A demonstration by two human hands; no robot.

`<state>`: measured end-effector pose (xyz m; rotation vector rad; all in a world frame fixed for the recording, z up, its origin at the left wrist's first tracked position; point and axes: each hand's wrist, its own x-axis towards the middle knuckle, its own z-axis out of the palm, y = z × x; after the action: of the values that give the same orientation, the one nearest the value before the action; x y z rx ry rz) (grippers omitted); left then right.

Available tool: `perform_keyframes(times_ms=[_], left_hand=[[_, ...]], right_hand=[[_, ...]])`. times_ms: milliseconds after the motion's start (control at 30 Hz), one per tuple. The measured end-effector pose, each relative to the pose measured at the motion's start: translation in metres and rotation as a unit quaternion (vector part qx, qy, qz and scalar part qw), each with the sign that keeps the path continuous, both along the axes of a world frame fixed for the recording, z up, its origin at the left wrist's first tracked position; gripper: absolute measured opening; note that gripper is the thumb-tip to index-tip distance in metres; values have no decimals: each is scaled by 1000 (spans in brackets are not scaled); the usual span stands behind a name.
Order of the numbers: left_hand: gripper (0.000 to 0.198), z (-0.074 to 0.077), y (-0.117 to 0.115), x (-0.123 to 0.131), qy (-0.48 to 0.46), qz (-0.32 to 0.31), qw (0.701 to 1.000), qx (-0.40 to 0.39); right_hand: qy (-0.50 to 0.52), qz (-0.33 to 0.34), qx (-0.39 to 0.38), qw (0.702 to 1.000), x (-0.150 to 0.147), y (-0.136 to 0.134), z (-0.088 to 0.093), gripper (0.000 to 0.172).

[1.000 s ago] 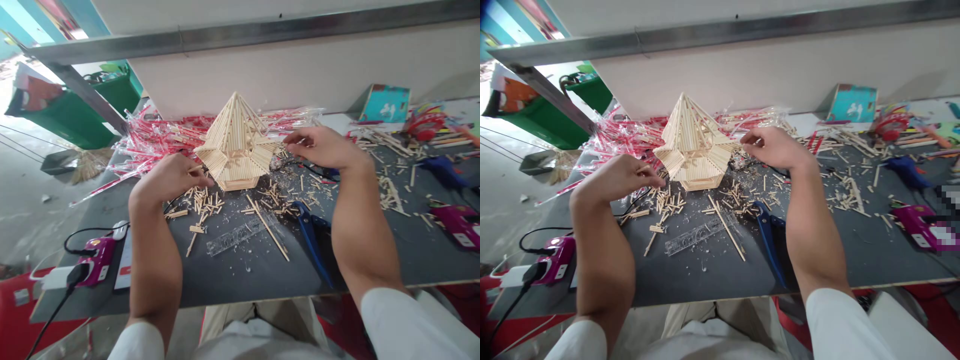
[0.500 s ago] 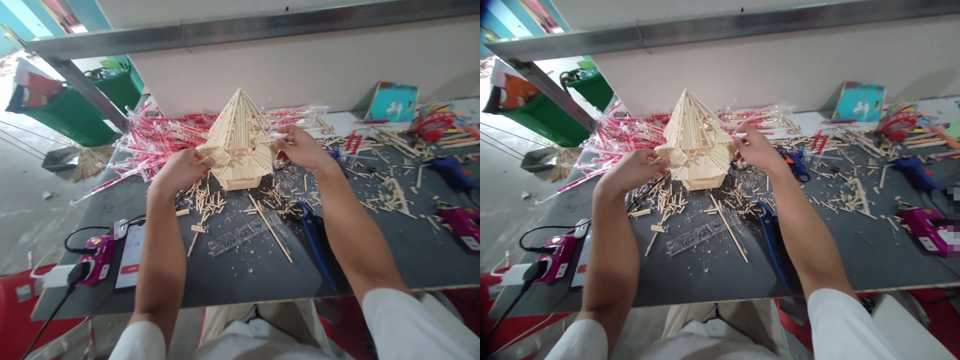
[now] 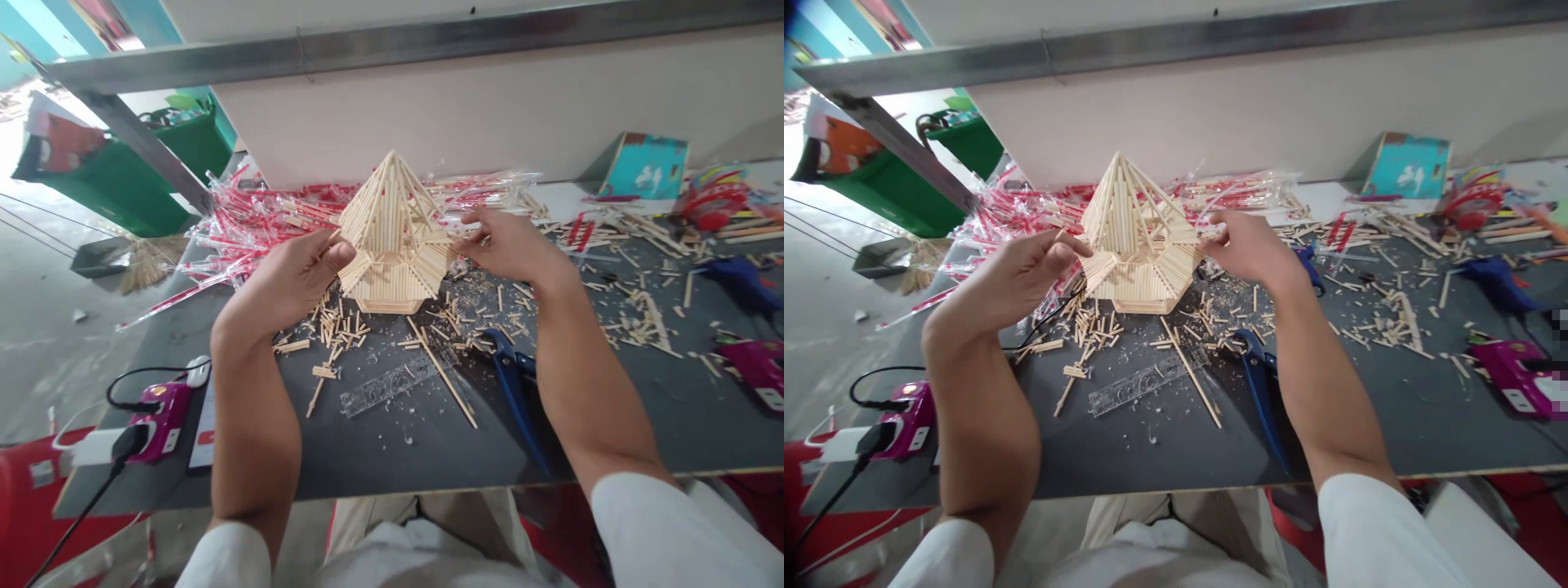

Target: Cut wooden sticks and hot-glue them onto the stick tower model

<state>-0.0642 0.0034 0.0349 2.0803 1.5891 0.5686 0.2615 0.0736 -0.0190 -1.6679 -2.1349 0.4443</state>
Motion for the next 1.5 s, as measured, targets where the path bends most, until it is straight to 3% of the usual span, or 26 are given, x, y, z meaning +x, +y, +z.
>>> perform_keyframes(times_ms=[133, 233, 300, 400, 533, 767, 967, 1167, 1333, 1500], left_hand=[[38, -3, -4, 11, -29, -46, 998, 15], [30, -3, -6, 20, -19, -142, 989, -27], [30, -1, -7, 24, 1, -193, 980, -48], [27, 0, -8, 27, 47, -196, 978, -52], [23, -2, -8, 26, 78, -187, 978, -52], [23, -1, -7, 27, 71, -193, 975, -82], [24, 2, -8, 23, 85, -202, 972, -81], [24, 4, -8, 21, 95, -196, 974, -68], [26, 3, -8, 20, 97, -197, 973, -66], [25, 0, -6, 19, 85, -202, 973, -73]], right_hand=[[13, -44, 70, 997, -5, -15, 19, 41], [45, -53, 122, 990, -14, -33, 36, 36], [73, -33, 135, 988, -24, -45, 45, 35], [95, 34, 118, 988, -42, -59, 50, 31], [84, 97, 122, 984, -62, -61, 39, 29], [20, 67, 187, 980, -76, -57, 17, 22], [77, 63, 269, 958, -82, -57, 5, 17], [50, 27, 285, 957, -87, -58, 3, 11], [-39, 4, 311, 950, -94, -59, 3, 22], [-57, 3, 304, 951, -97, -56, 2, 21]])
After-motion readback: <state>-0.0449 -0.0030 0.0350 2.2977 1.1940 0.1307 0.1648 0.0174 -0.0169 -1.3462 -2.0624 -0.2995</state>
